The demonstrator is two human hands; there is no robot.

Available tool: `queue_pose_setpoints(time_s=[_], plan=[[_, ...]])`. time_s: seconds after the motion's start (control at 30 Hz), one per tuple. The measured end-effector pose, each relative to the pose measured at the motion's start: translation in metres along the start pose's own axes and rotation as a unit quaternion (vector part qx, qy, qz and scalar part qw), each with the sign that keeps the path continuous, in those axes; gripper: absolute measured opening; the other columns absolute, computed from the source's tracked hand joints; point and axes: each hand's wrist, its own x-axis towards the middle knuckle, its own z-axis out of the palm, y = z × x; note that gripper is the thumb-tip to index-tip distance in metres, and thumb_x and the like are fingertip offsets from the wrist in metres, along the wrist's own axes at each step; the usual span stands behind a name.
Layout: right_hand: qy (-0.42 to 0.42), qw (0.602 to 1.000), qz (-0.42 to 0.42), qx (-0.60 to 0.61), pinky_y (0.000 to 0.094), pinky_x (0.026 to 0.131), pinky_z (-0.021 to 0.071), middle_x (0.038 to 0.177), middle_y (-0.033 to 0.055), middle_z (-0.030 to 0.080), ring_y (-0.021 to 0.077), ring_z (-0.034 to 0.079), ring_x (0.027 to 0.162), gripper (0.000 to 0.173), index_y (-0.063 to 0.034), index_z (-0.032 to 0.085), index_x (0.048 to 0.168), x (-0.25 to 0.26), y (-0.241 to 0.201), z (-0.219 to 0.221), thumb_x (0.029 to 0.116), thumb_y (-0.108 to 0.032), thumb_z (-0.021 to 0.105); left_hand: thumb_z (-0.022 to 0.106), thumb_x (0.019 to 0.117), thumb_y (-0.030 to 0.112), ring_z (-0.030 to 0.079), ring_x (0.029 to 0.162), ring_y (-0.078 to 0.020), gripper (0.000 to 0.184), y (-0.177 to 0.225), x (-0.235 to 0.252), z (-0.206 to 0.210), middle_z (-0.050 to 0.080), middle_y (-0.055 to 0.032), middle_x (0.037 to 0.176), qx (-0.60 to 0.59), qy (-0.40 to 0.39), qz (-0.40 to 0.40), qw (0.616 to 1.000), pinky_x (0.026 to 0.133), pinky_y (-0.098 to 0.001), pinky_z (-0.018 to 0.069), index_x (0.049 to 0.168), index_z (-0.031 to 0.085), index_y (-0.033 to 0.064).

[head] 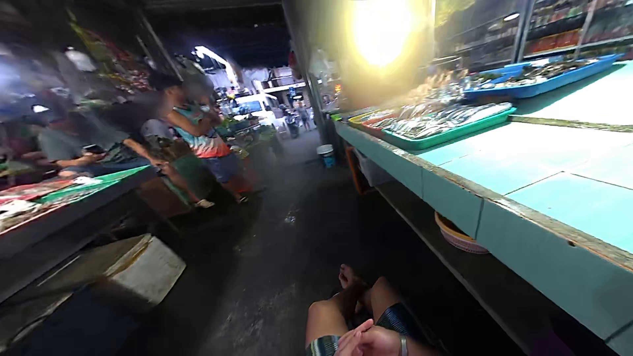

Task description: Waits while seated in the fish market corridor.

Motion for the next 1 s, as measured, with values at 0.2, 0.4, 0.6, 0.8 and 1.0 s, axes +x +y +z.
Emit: queue_pose_setpoints(time_s=[0.2,0.4,0.6,0.8,1.0], plan=[[-0.028,0.999,0.013,-0.008,0.0573,0.096,0.0561,0.116,0.0178,0.071,0.0330,0.070,0.108,0.044,-0.0093,0.060,0.133,-0.005,-0.007,0.004,0.1090,-0.040,0.039,0.032,0.1113,0.029,0.068,0.117,-0.0300,0.049,-0.037,0.017,-0.031,0.070,-0.0203,0.125,-0.105,-0.091,0.004,0.990,0.102,-0.0494,0.0549,0.146,0.055,0.0028],[-0.035,0.999,0.028,0.002,0.0571,0.094,0.0572,0.116,0.0194,0.071,0.0347,0.070,0.107,0.044,-0.0084,0.060,0.132,-0.001,-0.005,0.005,0.1094,-0.040,0.039,0.037,0.1110,0.033,0.064,0.124,-0.0303,0.049,-0.037,0.013,-0.036,0.067,-0.0195,0.131,-0.129,-0.097,-0.012,0.987,0.108,-0.0499,0.0509,0.148,0.053,0.0060],[-0.030,0.999,0.020,-0.012,0.0576,0.094,0.0572,0.115,0.0194,0.071,0.0353,0.071,0.106,0.045,-0.0110,0.059,0.136,-0.005,-0.006,0.002,0.1090,-0.041,0.038,0.034,0.1112,0.032,0.064,0.123,-0.0274,0.048,-0.036,0.016,-0.031,0.067,-0.0170,0.131,-0.105,-0.098,-0.001,0.990,0.106,-0.0482,0.0512,0.146,0.055,0.0054],[-0.044,0.999,0.025,-0.005,0.0596,0.095,0.0558,0.118,0.0218,0.070,0.0378,0.069,0.109,0.046,-0.0119,0.057,0.139,-0.002,-0.005,0.001,0.1087,-0.043,0.040,0.034,0.1116,0.031,0.064,0.123,-0.0269,0.048,-0.036,0.013,-0.033,0.068,-0.0167,0.130,-0.107,-0.096,0.006,0.990,0.106,-0.0483,0.0511,0.145,0.056,0.0059],[-0.036,0.999,0.027,0.006,0.0597,0.095,0.0559,0.118,0.0221,0.070,0.0379,0.069,0.109,0.046,-0.0124,0.056,0.140,-0.002,-0.003,-0.002,0.1087,-0.042,0.040,0.037,0.1107,0.034,0.065,0.122,-0.0273,0.049,-0.037,0.016,-0.032,0.068,-0.0174,0.129,-0.114,-0.098,-0.002,0.989,0.106,-0.0480,0.0516,0.146,0.056,0.0055]])
